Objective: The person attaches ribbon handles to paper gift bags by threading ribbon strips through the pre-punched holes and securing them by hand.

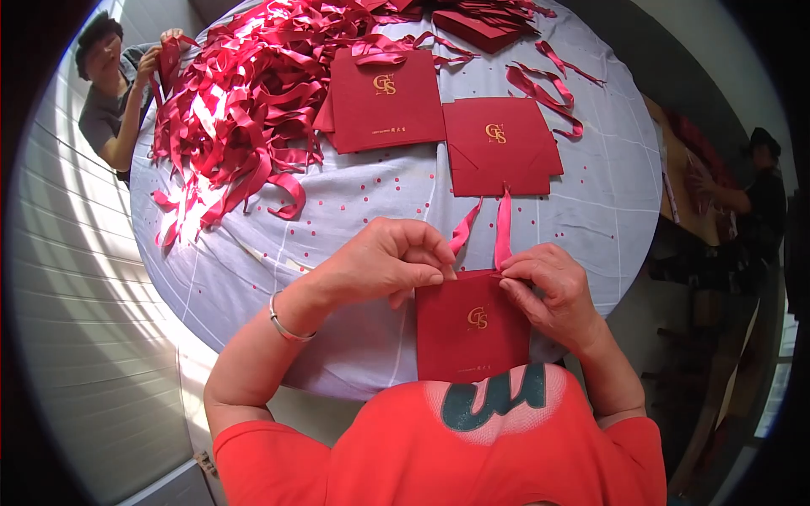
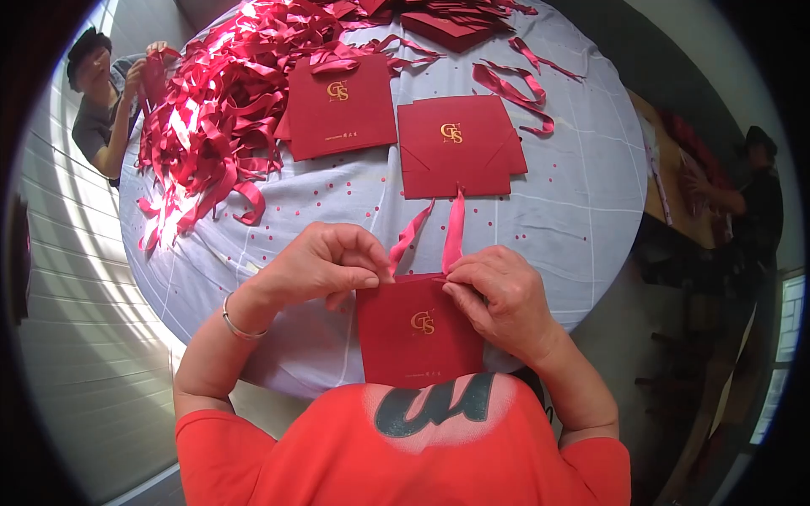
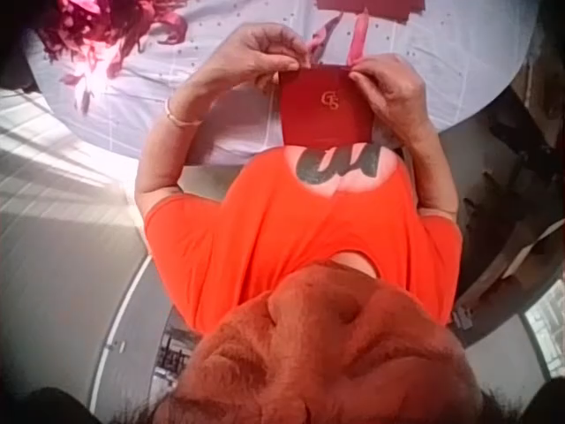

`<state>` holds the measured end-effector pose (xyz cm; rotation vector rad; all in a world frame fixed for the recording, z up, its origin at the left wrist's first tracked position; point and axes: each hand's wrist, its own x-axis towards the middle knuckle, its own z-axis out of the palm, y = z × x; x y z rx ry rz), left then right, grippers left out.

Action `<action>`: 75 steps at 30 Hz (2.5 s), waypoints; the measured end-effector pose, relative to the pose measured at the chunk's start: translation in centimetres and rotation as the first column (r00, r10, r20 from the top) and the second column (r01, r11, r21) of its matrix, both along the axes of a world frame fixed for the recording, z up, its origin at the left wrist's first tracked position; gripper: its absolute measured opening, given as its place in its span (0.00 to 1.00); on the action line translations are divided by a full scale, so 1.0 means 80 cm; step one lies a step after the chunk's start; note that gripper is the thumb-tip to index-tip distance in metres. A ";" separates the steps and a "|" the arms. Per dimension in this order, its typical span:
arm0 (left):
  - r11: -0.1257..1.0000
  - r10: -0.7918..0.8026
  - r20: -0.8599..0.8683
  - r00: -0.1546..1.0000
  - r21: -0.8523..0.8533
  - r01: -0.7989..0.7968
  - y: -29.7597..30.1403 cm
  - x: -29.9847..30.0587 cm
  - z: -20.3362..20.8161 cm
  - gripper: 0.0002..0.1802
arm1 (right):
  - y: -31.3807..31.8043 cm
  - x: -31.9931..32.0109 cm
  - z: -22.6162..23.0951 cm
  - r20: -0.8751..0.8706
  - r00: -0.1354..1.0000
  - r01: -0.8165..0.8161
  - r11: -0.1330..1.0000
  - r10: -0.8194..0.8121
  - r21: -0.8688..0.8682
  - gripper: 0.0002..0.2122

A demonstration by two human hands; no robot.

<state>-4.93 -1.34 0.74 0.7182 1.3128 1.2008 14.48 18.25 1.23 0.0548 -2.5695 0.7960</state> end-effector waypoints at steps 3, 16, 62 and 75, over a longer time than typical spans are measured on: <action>0.999 0.006 0.089 0.996 0.046 -0.010 -0.008 -0.001 -0.004 0.14 | -0.002 -0.001 -0.001 -0.002 1.000 -0.008 1.000 0.008 -0.011 0.06; 0.992 -0.123 -0.266 0.956 -0.047 0.115 -0.010 0.007 -0.007 0.11 | -0.036 -0.013 0.023 -0.104 0.990 -0.092 0.993 0.099 0.070 0.09; 0.982 0.170 -0.457 0.873 0.157 -0.109 -0.016 0.044 0.000 0.09 | -0.020 -0.067 0.051 0.478 0.805 0.024 0.786 0.351 -0.618 0.05; 0.942 0.292 -0.725 0.624 0.331 -0.056 -0.019 0.064 0.007 0.13 | 0.008 -0.135 0.026 0.676 0.304 0.077 0.690 0.671 -0.720 0.08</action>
